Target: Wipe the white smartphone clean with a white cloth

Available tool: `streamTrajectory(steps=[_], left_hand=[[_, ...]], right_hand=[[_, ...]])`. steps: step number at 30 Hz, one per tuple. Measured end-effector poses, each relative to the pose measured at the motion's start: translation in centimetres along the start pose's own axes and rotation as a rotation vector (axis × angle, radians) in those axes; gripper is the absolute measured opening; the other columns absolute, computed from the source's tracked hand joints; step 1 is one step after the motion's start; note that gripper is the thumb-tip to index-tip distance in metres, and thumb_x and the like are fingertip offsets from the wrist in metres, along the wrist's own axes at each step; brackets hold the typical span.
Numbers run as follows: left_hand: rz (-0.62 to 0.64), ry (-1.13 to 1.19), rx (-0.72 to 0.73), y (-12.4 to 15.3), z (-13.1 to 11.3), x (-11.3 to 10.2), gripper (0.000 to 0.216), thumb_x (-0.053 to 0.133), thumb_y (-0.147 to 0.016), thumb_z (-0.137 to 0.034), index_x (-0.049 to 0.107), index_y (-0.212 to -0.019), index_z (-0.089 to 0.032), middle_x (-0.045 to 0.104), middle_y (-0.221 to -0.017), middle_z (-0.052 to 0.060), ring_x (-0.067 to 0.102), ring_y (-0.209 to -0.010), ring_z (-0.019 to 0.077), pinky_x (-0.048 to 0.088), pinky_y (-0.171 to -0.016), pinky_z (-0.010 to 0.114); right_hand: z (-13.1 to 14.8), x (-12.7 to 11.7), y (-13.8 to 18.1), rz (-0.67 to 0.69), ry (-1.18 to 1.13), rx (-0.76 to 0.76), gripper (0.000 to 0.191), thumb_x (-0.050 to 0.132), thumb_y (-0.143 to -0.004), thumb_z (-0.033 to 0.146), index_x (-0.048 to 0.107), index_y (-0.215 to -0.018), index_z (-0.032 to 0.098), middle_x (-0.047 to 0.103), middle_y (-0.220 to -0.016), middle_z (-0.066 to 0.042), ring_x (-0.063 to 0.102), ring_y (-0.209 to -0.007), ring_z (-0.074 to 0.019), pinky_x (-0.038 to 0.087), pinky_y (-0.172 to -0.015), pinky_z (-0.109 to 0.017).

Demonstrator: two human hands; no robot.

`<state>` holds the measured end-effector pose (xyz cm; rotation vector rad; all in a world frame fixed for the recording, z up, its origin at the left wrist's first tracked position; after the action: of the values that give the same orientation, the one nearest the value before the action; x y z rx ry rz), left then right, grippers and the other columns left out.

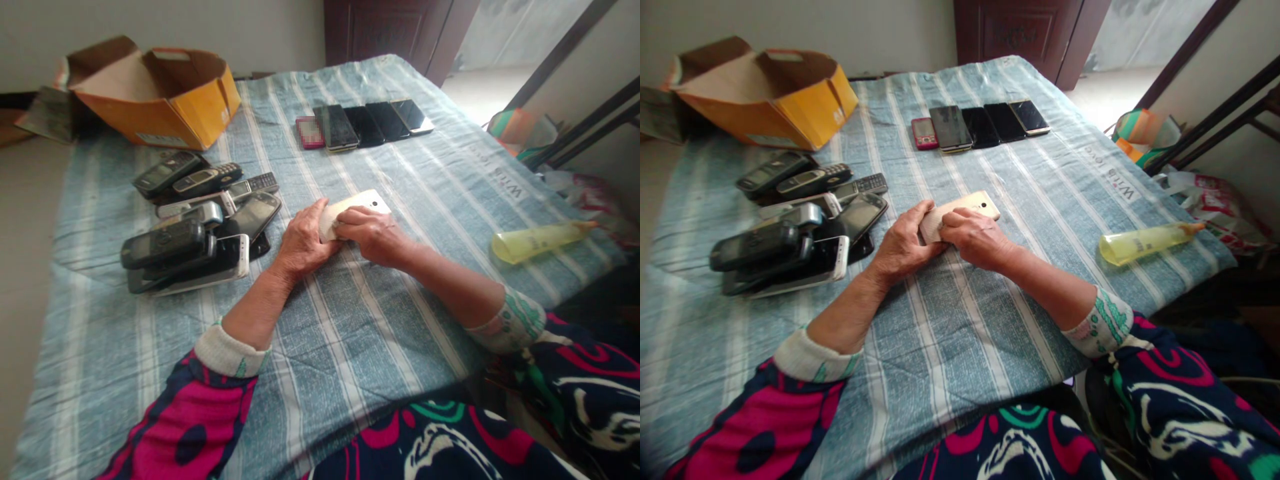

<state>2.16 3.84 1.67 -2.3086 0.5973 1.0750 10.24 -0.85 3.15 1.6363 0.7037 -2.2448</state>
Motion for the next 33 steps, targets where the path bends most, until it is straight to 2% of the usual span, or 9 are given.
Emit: streamTrajectory(steps=[3, 7, 10, 16, 26, 33], left_hand=[[-0.003, -0.015, 0.019, 0.0, -0.1, 0.0, 0.071, 0.065, -0.07, -0.032, 0.043, -0.134, -0.013, 0.052, -0.136, 0.014, 0.05, -0.124, 0.0307, 0.039, -0.107, 0.046], [-0.014, -0.028, 0.041, 0.0, -0.3, -0.1, 0.071, 0.065, -0.07, -0.033, 0.044, -0.133, -0.01, 0.053, -0.135, 0.016, 0.051, -0.123, 0.0307, 0.04, -0.106, 0.046], [-0.023, -0.028, 0.056, 0.1, -0.5, -0.1, 0.07, 0.067, -0.07, -0.038, 0.046, -0.131, -0.009, 0.054, -0.134, 0.018, 0.051, -0.123, 0.0312, 0.04, -0.106, 0.046], [-0.033, 0.0, 0.118, 0.1, -0.7, -0.3, 0.069, 0.071, -0.068, -0.048, 0.052, -0.125, -0.014, 0.056, -0.131, 0.015, 0.05, -0.124, 0.0322, 0.039, -0.107, 0.05], [-0.085, 0.0, 0.137, 0.9, -0.6, -1.3, 0.06, 0.074, -0.068, -0.035, 0.055, -0.122, -0.016, 0.058, -0.13, 0.015, 0.051, -0.125, 0.0289, 0.04, -0.108, 0.049], [-0.075, 0.052, 0.132, 2.5, -0.8, -1.6, 0.052, 0.071, -0.073, -0.029, 0.055, -0.121, -0.016, 0.056, -0.132, 0.017, 0.049, -0.127, 0.0301, 0.042, -0.105, 0.054]], right_hand=[[1.2, 0.3, -0.3, 0.004, -0.074, -0.077, 0.031, 0.04, -0.085, 0.002, 0.066, -0.091, 0.017, 0.059, -0.096, -0.008, 0.048, -0.099, -0.02, 0.04, -0.087, -0.036], [1.1, 0.2, -0.5, -0.014, -0.115, -0.097, 0.031, 0.04, -0.083, 0.0, 0.065, -0.091, 0.016, 0.06, -0.098, -0.008, 0.049, -0.1, -0.0192, 0.04, -0.088, -0.036], [0.8, 0.1, -0.2, 0.003, -0.132, -0.099, 0.03, 0.039, -0.084, 0.002, 0.066, -0.087, 0.015, 0.061, -0.096, -0.008, 0.051, -0.097, -0.0181, 0.04, -0.085, -0.034], [0.7, -0.3, 0.2, 0.025, -0.174, -0.085, 0.029, 0.04, -0.083, 0.003, 0.067, -0.08, 0.014, 0.064, -0.093, -0.008, 0.055, -0.091, -0.0158, 0.041, -0.078, -0.029], [1.4, 0.6, -0.4, -0.057, -0.275, -0.136, 0.03, 0.041, -0.086, 0.005, 0.066, -0.097, 0.016, 0.064, -0.096, -0.008, 0.057, -0.093, -0.017, 0.045, -0.083, -0.033], [2.4, 0.0, 0.5, -0.077, -0.269, -0.226, 0.029, 0.04, -0.087, 0.004, 0.066, -0.091, 0.016, 0.064, -0.094, -0.008, 0.059, -0.092, -0.017, 0.048, -0.08, -0.033]])
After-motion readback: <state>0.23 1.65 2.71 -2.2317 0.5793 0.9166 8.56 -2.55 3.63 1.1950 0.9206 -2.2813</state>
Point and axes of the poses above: each hand's wrist, its own y-axis away from the middle knuckle, its own x-axis out of the palm, z = x × y, the point moved 9 cm from there along -y, towards the middle knuckle
